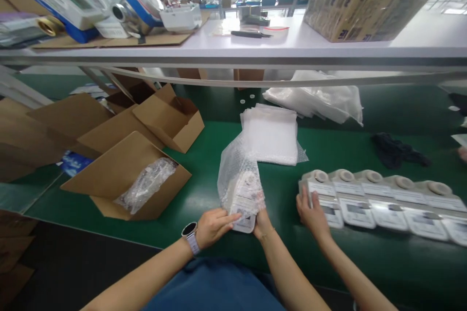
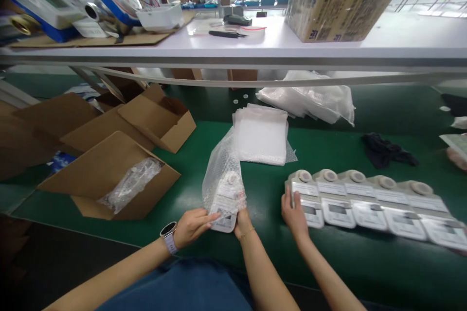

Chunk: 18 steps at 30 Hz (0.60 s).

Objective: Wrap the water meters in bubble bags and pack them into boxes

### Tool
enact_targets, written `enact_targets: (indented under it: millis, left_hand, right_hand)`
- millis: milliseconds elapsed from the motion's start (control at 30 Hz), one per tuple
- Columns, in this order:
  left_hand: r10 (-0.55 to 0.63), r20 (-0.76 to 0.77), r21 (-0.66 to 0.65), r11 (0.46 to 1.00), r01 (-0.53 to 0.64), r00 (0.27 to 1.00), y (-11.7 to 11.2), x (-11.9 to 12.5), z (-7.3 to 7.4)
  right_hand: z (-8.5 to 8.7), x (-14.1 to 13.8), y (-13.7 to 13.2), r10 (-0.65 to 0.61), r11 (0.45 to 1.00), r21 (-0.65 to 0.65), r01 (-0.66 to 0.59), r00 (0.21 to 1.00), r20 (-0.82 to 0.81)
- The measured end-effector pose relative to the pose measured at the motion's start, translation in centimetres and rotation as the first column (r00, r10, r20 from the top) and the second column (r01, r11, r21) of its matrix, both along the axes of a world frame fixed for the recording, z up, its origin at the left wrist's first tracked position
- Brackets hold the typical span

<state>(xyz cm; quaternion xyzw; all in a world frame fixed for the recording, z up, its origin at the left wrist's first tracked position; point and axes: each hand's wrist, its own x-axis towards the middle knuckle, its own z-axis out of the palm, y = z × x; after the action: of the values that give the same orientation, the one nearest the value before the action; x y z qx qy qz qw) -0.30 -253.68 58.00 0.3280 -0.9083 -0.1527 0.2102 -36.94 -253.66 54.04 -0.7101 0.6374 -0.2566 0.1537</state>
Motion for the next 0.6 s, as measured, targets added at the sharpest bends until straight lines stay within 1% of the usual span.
enact_targets:
  millis: [67,133,200,267,367,433,467,533,567,600]
  left_hand:
    - [0.082,-0.024,0.05,0.995,-0.081,0.996,0.4,1.4,-2.2]
    - [0.121,-0.049,0.069,0.991,-0.117,0.992,0.6,2.6,-3.8]
    - [0.115,-0.085,0.07,0.992,-0.11,0.99,0.9,3.7,-4.7]
    - [0.078,-0.141,0.072,0.995,-0.068,0.987,1.4,4.5,-5.2]
    - [-0.02,-0.212,0.076,0.996,0.037,0.977,2.6,5.4,-6.4]
    - [-0.098,-0.208,0.083,0.99,0.117,0.973,3.5,5.9,-7.7]
    - [-0.131,-0.194,0.088,0.985,0.151,0.972,3.8,6.1,-8.4]
    - [-0.169,-0.158,0.113,0.976,0.188,0.973,4.2,6.3,-9.9]
    - [-0.174,-0.143,0.132,0.972,0.193,0.974,4.2,6.3,-10.5]
    - [-0.163,-0.128,0.158,0.97,0.182,0.978,4.1,6.3,-10.9]
  right_hand:
    - [-1.6,4.1,-1.0,0.12,0.985,-0.104,-0.135,0.983,-0.139]
    - [-2.6,8.1,-1.8,0.168,0.973,-0.124,-0.194,0.967,-0.192]
    - [-3.0,11.0,-2.4,0.2,0.965,-0.122,-0.23,0.955,-0.218]
    - [-3.1,12.5,-2.8,0.229,0.955,-0.123,-0.268,0.937,-0.264]
    - [-2.7,12.9,-3.2,0.27,0.926,-0.135,-0.352,0.869,-0.415]
    - [-2.1,12.1,-3.3,0.316,0.896,-0.105,-0.431,0.785,-0.532]
    - [-1.6,11.5,-3.3,0.363,0.875,-0.063,-0.48,0.738,-0.569]
    - [0.1,10.0,-3.2,0.507,0.812,0.057,-0.581,0.654,-0.562]
    - [1.1,9.4,-3.0,0.589,0.772,0.124,-0.623,0.63,-0.506]
    - [2.2,9.0,-2.8,0.632,0.76,0.166,-0.628,0.657,-0.411]
